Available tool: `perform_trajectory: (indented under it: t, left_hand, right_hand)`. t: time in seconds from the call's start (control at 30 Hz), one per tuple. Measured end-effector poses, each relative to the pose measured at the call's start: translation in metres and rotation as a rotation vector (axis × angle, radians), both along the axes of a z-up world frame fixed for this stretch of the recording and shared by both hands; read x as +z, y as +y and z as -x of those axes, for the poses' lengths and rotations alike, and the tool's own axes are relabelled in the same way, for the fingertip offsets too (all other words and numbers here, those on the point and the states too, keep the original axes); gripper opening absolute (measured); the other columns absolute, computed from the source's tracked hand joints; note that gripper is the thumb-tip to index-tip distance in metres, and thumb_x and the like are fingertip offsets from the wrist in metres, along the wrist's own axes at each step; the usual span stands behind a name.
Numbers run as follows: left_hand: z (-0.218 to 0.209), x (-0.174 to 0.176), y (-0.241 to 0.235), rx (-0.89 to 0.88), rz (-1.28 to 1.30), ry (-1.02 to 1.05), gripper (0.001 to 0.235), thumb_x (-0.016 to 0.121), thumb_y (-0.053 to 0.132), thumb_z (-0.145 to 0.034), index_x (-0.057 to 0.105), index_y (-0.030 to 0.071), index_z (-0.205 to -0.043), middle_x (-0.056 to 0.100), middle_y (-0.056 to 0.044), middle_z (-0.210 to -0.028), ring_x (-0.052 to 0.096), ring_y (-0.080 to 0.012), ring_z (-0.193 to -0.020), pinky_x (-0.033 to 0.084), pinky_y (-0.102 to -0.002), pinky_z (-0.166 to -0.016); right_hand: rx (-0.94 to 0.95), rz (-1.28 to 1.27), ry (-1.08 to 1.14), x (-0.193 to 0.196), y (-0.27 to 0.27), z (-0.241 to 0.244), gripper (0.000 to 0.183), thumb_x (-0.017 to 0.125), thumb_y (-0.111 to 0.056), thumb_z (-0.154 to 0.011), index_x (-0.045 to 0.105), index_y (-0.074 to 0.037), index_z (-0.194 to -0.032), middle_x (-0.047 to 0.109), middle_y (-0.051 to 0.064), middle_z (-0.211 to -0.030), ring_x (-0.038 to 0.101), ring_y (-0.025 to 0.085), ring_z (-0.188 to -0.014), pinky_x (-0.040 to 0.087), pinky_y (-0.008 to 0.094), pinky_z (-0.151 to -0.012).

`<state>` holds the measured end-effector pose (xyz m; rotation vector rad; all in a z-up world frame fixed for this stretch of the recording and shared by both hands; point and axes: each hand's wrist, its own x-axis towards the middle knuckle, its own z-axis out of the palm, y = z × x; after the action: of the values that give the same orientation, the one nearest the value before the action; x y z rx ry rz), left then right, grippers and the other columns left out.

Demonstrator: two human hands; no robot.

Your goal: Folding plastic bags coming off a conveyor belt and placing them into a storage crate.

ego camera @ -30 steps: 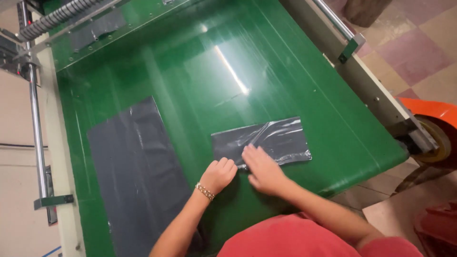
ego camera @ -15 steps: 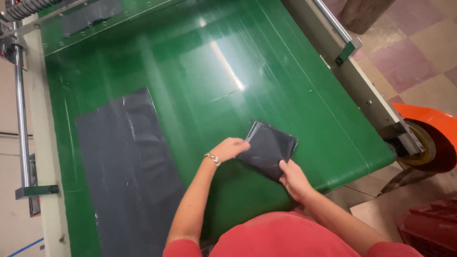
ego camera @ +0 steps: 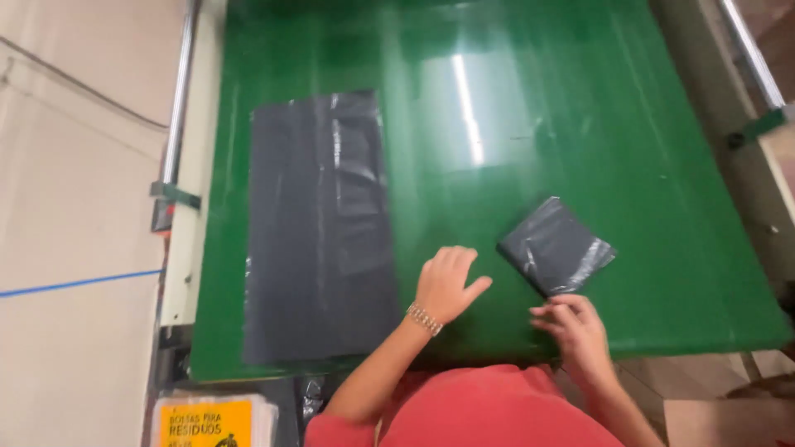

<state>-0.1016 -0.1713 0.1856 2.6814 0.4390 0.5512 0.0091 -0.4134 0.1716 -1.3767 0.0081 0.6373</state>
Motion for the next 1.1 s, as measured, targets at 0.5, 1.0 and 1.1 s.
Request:
perform_trajectory:
  t: [0.5, 1.0, 1.1]
  left_hand:
    - [0.209, 0.019, 0.023, 0.141, 0.018, 0.228, 0.093, 0.068, 0.067, -0.074, 0.046, 0.005, -0.141, 0.036, -0.020, -0.155, 0.020, -0.0454, -0.149, 0.028, -0.069, -0.109]
    - [0.219, -0.033, 0.044, 0.202, -0.163, -0.046, 0.071, 0.082, 0.038, -0.059, 0.058, 0.020, -0.123, 0.060, 0.000, -0.126, 0.054, -0.0247, -0.128, 0.044, -0.045, -0.103]
    - [0.268, -0.035, 0.067, 0.272, -0.217, 0.102, 0.074, 0.078, 0.021, -0.056, 0.058, 0.013, -0.126, 0.054, -0.008, -0.138, 0.043, -0.0319, -0.138, 0.037, -0.053, -0.106]
  right_hand:
    - [0.546, -0.360, 0.250, 0.003, 0.186, 0.137, 0.055, 0.056, -0.024, -0.089, 0.048, -0.003, -0.139, 0.059, 0.016, -0.134, 0.051, 0.031, -0.135, 0.047, 0.058, -0.100]
    - [0.817, -0.005, -1.775, 0.020, 0.241, 0.135, 0.008, 0.068, -0.025, -0.085, 0.072, -0.021, -0.091, 0.073, -0.005, -0.095, 0.064, 0.022, -0.120, 0.031, 0.052, -0.117]
    - [0.807, -0.038, -1.682, 0.017, 0.237, 0.132, 0.017, 0.065, -0.036, -0.092, 0.072, -0.021, -0.088, 0.076, -0.005, -0.095, 0.069, 0.020, -0.111, 0.035, 0.051, -0.114]
